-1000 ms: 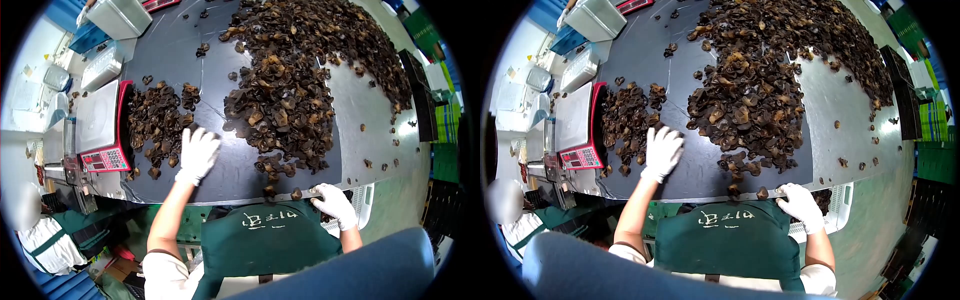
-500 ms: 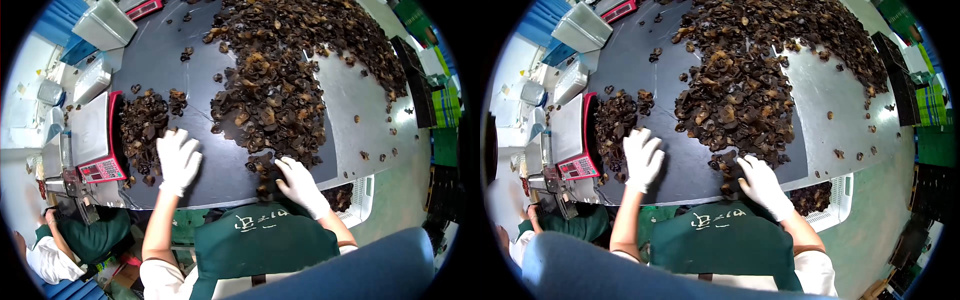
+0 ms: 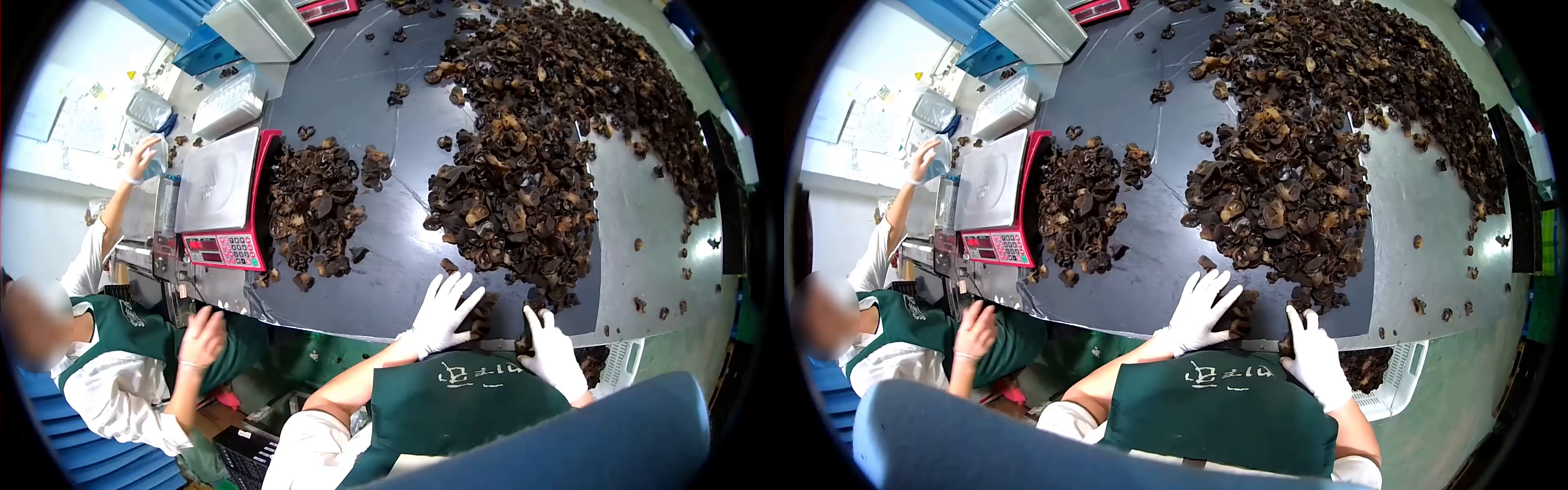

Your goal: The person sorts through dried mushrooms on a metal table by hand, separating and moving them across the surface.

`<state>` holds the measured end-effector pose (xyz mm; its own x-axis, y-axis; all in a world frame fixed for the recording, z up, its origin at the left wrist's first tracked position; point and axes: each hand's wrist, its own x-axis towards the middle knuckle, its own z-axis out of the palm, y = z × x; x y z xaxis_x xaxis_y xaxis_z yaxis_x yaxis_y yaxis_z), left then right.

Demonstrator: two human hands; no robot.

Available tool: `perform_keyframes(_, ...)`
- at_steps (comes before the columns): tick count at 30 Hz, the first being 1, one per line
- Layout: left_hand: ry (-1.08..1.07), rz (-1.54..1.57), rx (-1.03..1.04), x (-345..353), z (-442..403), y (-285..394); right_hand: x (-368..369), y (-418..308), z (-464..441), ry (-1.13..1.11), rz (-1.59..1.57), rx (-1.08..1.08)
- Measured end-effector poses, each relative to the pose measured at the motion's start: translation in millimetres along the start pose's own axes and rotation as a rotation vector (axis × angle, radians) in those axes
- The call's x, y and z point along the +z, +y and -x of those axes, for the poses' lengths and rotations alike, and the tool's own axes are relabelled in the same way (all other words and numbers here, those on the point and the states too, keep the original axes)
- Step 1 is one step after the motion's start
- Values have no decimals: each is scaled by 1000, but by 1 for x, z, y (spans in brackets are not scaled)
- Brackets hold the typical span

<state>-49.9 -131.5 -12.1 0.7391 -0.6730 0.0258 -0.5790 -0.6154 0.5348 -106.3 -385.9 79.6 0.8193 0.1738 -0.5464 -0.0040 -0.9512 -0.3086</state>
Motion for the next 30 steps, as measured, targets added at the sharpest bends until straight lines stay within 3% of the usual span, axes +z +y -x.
perform_keyframes(7,230,93,163,24,-5,-7,64,-29,-52,283,-523,-263)
perform_keyframes(9,245,261,60,4,-2,-9,61,-41,-65,254,-613,-292)
perform_keyframes(10,349,145,95,-15,-1,-7,49,-45,-65,214,-611,-286)
perform_keyframes(11,382,63,88,-28,3,-8,49,-45,-66,314,-587,-314)
perform_keyframes(15,593,3,-119,-60,14,-37,20,-39,-58,497,-497,-369)
perform_keyframes(17,752,-17,-266,-71,20,-54,16,-33,-51,465,-488,-315)
perform_keyframes(19,771,20,-356,-80,30,-66,22,-28,-50,471,-467,-321)
perform_keyframes(30,636,68,-376,-44,50,-64,49,-26,-63,318,-241,-455)
